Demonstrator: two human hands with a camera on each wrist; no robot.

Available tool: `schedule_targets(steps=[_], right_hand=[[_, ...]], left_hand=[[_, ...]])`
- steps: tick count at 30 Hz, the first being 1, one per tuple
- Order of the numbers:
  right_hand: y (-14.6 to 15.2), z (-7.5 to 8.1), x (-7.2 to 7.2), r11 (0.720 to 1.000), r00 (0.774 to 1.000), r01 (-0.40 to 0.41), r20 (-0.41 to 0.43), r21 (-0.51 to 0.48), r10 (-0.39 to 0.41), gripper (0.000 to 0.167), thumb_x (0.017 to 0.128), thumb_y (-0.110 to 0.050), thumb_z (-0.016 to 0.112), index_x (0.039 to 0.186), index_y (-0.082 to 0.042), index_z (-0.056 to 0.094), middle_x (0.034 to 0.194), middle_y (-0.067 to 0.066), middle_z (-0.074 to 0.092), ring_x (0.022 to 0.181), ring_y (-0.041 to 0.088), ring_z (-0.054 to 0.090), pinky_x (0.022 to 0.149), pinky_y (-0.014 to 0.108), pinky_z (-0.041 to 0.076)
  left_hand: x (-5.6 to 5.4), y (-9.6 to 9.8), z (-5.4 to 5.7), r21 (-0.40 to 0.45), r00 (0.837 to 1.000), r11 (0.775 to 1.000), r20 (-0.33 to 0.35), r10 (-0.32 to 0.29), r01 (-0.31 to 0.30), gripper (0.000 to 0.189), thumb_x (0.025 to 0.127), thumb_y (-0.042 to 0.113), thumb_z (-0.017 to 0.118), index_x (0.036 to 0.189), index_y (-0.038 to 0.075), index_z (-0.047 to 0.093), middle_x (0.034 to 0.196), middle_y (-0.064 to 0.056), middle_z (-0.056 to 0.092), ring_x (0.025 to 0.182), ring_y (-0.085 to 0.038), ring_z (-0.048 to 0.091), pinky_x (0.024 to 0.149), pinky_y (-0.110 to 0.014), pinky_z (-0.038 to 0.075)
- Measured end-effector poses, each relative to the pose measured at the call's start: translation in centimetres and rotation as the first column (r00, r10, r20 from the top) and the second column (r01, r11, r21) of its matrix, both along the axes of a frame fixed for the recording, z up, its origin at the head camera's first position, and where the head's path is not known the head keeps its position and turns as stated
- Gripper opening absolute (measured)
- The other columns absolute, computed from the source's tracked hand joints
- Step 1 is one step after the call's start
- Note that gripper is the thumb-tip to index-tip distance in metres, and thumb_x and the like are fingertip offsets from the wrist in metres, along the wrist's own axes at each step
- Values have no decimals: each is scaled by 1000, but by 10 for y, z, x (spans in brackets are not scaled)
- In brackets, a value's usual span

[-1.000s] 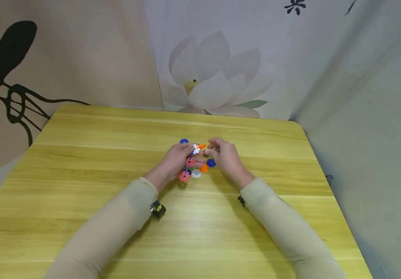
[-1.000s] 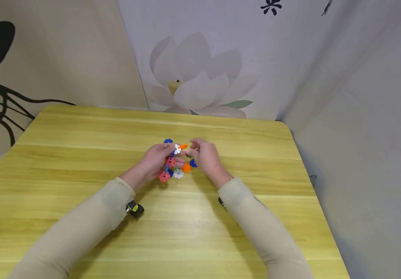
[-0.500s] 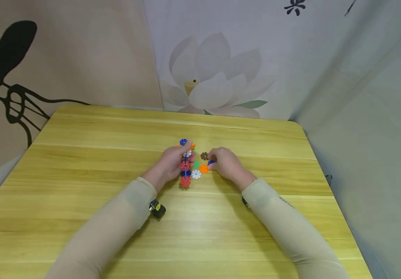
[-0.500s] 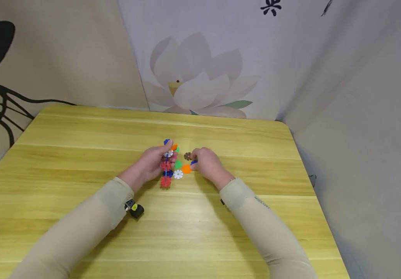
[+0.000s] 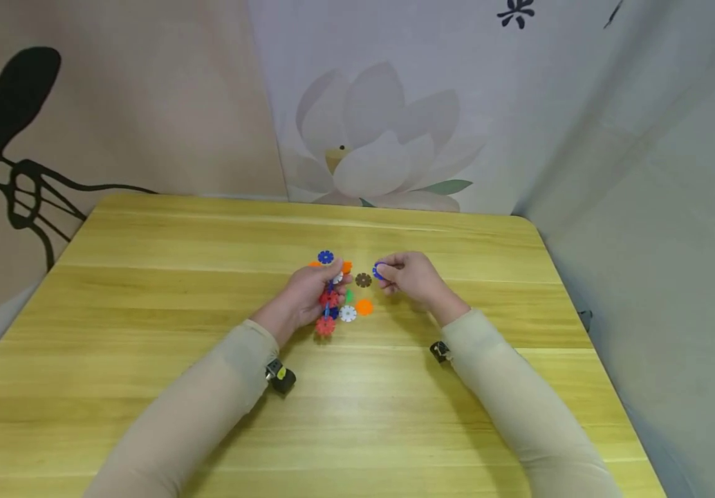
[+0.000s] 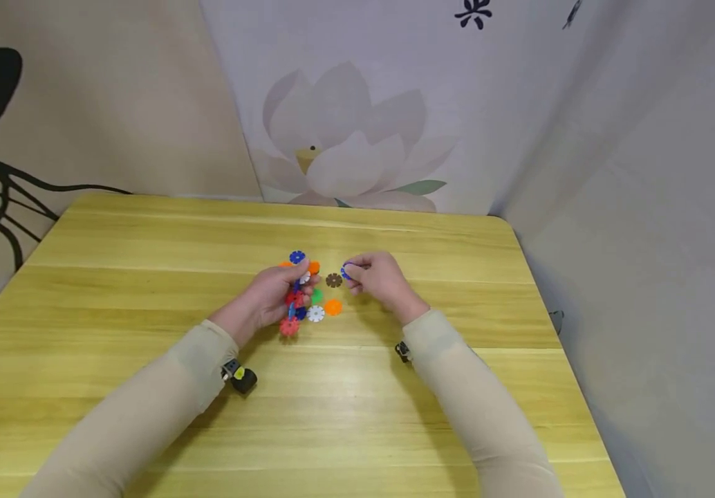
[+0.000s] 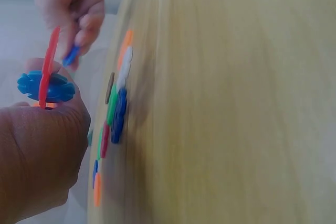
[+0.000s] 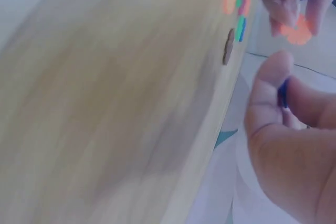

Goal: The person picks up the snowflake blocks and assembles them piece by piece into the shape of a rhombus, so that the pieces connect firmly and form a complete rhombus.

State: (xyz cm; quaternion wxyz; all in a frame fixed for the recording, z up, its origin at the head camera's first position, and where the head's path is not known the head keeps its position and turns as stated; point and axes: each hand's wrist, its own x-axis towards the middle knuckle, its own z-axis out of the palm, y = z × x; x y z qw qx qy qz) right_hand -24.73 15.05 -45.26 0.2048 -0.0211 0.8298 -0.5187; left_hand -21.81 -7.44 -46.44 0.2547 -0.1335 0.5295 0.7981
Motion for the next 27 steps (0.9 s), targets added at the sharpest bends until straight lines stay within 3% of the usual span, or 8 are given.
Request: schedule_targets(steps=[3,9,12,20,27], right_hand=[[-10,2,-4,982,992,90,106,-168,-72,40,110,-17,62,143,4,63,119,24,74,96,26,76,93,41,67],[-26,3,-7,965,985,137,134,-224,-109,43,111,-20,61,148,1,60,114,17,75,82,15,73,83,32,68],[-30,4,-8,965,985,147,126,-217,-121,42,110,-22,62,146,0,62,107,13,75,79,14,71,81,32,67],[-30,6,-7,980,991,121,80,-161,-110,38,110,-24,63,141,-2,68,101,11,77,82,20,69,92,47,65],[-29,6,-6,999,997,51,-52,8,-51,34,108,-26,67,134,-5,74,98,14,78,78,22,66,74,36,60]], left_hand=[[1,0,0,-2,1000,1000,-1,-4,4,31,112,33,57,126,6,62,103,-4,72,70,-10,59,61,-18,57],[1,0,1,-8,999,999,-22,-40,40,42,113,33,54,137,-2,58,95,0,72,70,-9,59,62,-17,56],[1,0,1,-13,998,999,-26,-51,50,43,113,34,55,135,-3,60,94,1,72,70,-9,59,62,-17,56],[0,-1,1,-59,998,997,-26,-56,54,41,113,35,55,129,-2,65,97,-1,72,71,-9,60,61,-18,57],[1,0,0,-132,993,986,-47,-107,100,50,114,36,53,140,-6,59,106,-5,67,72,-9,58,61,-18,55]])
